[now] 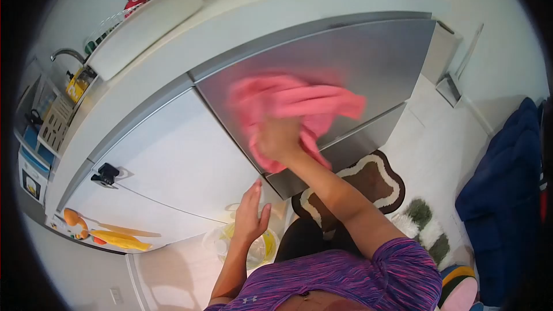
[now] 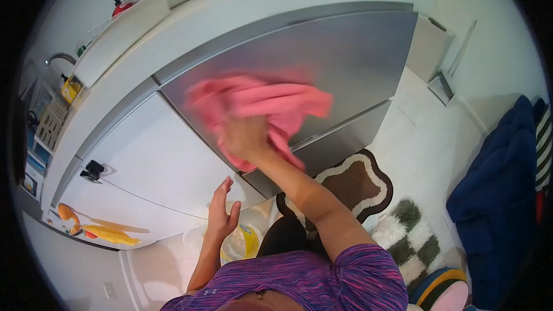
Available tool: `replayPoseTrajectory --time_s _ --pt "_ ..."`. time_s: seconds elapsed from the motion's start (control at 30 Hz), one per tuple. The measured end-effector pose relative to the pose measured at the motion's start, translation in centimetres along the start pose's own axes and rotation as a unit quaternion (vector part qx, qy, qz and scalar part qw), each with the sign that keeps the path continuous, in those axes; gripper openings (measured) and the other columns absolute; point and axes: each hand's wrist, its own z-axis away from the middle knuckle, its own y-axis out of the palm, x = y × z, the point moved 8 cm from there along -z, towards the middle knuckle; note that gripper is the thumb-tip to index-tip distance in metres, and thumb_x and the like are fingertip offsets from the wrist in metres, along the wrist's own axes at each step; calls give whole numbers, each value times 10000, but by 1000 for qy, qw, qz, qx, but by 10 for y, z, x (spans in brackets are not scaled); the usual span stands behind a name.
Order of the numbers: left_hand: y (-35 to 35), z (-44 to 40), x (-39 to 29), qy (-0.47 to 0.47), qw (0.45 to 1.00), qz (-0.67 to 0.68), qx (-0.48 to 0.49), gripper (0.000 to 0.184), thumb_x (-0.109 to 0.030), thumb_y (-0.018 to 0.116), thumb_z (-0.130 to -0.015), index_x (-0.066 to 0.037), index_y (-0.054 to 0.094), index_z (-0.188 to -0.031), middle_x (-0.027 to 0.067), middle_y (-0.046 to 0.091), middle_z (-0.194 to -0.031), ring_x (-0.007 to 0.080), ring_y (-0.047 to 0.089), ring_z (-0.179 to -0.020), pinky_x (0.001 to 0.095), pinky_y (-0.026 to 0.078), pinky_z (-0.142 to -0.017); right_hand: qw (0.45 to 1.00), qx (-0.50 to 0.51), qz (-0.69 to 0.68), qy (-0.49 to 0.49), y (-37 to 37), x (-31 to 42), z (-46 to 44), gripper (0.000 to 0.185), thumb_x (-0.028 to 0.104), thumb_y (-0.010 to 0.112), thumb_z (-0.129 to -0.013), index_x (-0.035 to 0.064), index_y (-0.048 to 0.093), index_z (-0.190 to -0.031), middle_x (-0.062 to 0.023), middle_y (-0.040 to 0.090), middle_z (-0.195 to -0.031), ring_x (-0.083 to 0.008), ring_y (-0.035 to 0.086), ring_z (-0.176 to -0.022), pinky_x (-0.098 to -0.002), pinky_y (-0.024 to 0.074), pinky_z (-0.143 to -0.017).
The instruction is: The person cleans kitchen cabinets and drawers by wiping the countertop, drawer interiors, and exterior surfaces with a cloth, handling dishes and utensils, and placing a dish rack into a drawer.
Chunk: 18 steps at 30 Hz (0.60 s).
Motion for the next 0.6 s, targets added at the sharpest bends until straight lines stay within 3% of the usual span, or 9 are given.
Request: replayPoseTrajectory --time_s 0.07,0.2,0.3,0.37,0.47,0.53,0.57,0.6 --pt "0 -16 -15 73 997 8 -24 619 -11 574 -727 -62 300 -1281 222 438 -1208 369 478 -1048 391 424 -851 951 -168 -150 -214 -24 51 -12 200 228 538 -733 77 624 -831 -107 569 -693 -321 551 -685 -458 413 -672" --pt "-11 -21 -22 100 992 19 -68 596 -16 569 -733 -60 321 -1273 213 446 -1203 361 488 -1037 378 431 -843 937 -169 -103 -287 -49 42 -47 217 237 543 -752 76 610 -881 -105 583 -740 -302 560 -721 -425 426 -687" --pt "-19 -10 -5 55 996 3 -72 604 6 534 -753 -90 292 -1298 202 417 -1243 348 479 -1069 392 396 -891 950 -174 -29 -258 -74 -15 -74 234 243 546 -766 75 599 -919 -103 593 -775 -288 567 -748 -400 435 -698" --pt "-28 6 9 -2 996 -10 -90 503 -10 547 -746 -36 396 -1225 193 463 -1195 345 502 -1028 369 432 -843 961 -180 29 -209 -94 -68 -88 246 248 548 -776 74 591 -944 -102 600 -799 -278 572 -766 -383 441 -706" --pt "-42 37 29 -77 993 -43 -75 461 -7 539 -752 -19 424 -1198 185 480 -1175 332 503 -1032 364 427 -849 973 -191 86 -99 -127 -160 -89 265 254 552 -790 73 580 -981 -100 610 -834 -264 578 -793 -358 451 -717" --pt "-55 62 40 -108 989 -47 -84 442 -6 532 -757 -14 434 -1188 185 487 -1162 331 503 -1029 364 425 -851 957 -265 -89 -79 -104 -334 -108 419 273 530 -829 58 462 -1182 -142 471 -1202 -254 421 -1140 -333 360 -928" --pt "-61 74 46 -135 985 -51 -89 423 -6 525 -762 -9 444 -1177 184 494 -1150 330 504 -1027 365 424 -852 957 -266 -88 -81 -122 -308 -108 419 273 530 -829 58 462 -1182 -142 471 -1202 -254 421 -1140 -333 360 -928" --pt "-69 84 49 -163 980 -58 -94 409 -3 518 -768 -3 446 -1171 185 501 -1131 335 506 -1019 366 427 -844 955 -283 -69 -57 -149 -287 -107 340 254 512 -831 47 513 -1101 -139 526 -1100 -259 478 -1062 -331 386 -888"
